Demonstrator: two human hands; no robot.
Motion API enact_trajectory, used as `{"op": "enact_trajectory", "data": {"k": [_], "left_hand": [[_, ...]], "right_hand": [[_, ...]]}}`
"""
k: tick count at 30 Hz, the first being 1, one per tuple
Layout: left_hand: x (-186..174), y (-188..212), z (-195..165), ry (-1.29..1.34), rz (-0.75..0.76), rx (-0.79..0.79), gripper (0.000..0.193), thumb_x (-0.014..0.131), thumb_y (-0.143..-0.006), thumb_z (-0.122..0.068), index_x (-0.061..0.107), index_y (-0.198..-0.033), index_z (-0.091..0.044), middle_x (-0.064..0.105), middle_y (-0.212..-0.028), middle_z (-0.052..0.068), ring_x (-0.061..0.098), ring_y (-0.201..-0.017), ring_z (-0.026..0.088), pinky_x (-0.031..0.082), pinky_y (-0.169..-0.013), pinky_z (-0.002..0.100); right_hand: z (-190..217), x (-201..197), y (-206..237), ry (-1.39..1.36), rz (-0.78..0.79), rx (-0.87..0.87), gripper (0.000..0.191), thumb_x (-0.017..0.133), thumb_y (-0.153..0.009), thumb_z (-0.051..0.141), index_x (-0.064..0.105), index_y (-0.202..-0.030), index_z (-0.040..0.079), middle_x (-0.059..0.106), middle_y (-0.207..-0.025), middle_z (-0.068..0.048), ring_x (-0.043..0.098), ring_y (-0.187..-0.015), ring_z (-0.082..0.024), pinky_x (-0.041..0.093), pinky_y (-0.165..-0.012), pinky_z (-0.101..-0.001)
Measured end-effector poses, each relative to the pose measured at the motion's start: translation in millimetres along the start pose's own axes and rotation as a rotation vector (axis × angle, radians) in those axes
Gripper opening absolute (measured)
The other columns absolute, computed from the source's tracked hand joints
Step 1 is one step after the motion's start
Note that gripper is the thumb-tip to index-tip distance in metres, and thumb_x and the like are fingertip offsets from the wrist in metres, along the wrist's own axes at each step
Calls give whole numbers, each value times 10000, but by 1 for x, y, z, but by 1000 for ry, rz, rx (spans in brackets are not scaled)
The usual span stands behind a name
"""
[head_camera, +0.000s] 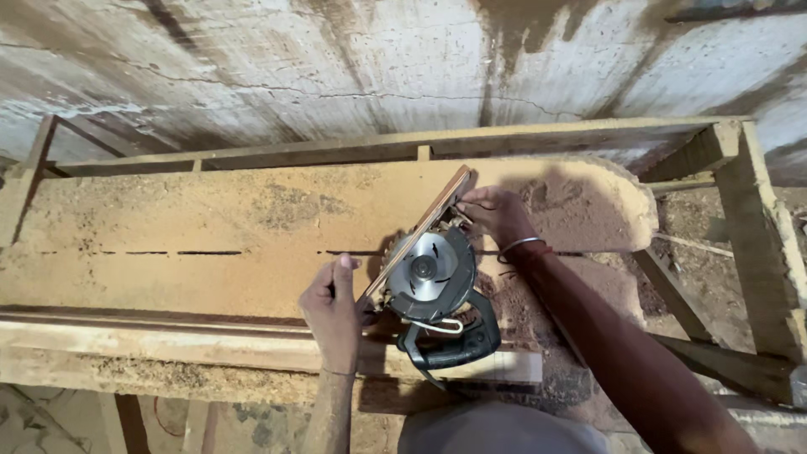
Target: The person adjusts the cutting depth of a circular saw, using a wooden stick and a try square to set the blade height against the saw base. They then position a wooden plank on the workbench, mark it, and begin sawing it with a hand saw.
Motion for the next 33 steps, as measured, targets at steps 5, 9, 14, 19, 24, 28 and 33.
{"op": "enact_trajectory", "data": {"k": [5,9,14,19,24,28,33], "left_hand": [[4,2,9,50,2,-62,350,633,-1033,-311,765,-936,-2,552,-668,-26,380,-604,44,349,-520,259],[5,2,13,89,14,-122,348,637,-1015,-312,761,-932,2,600,-698,-31,443,-626,32,401,-524,247],[4,0,7,25,15,27,364,626,-1051,-308,751,-933,13,632,-718,-28,492,-693,26,437,-619,234],[3,0,15,-35,-1,-56,367,636,-1047,-307,768,-922,11,555,-671,2,421,-665,61,374,-586,258],[4,-1,7,20,10,43,374,622,-1058,-311,750,-916,10,621,-728,-33,489,-714,32,429,-639,237],[5,-1,2,22,8,96,385,621,-1060,-327,747,-916,7,649,-740,-53,519,-725,19,452,-652,232],[3,-1,9,-61,4,-43,394,626,-1038,-344,777,-910,-3,512,-639,-15,393,-627,61,338,-559,261]], "right_hand": [[28,-1,11,260,-64,-257,123,805,-851,116,748,-939,52,756,-982,-63,730,-872,-166,617,-786,-291],[50,1,26,324,-91,-412,106,770,-882,95,721,-955,37,721,-1025,-82,725,-932,-185,602,-832,-304],[35,-2,26,-169,-81,-98,110,695,-940,91,732,-1017,22,743,-1017,-75,724,-926,-166,610,-829,-288],[1,4,29,52,-28,355,186,671,-1023,172,730,-1142,42,704,-931,-151,583,-714,-237,511,-630,-400],[21,2,19,-86,-90,-101,120,743,-922,103,747,-1022,37,760,-1012,-82,734,-874,-130,602,-793,-276],[40,1,25,308,-213,-417,85,768,-906,118,775,-974,67,768,-1023,-61,730,-905,-135,599,-837,-283],[1,5,22,56,-78,97,106,724,-980,167,777,-1040,99,754,-906,-66,636,-713,-159,537,-613,-293]]}}
Point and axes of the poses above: each hand's wrist, its own y-axis away from the middle knuckle, its own x-axis out of the palm, z = x × y, the point moved 7 cm from there along -y, towards the middle knuckle
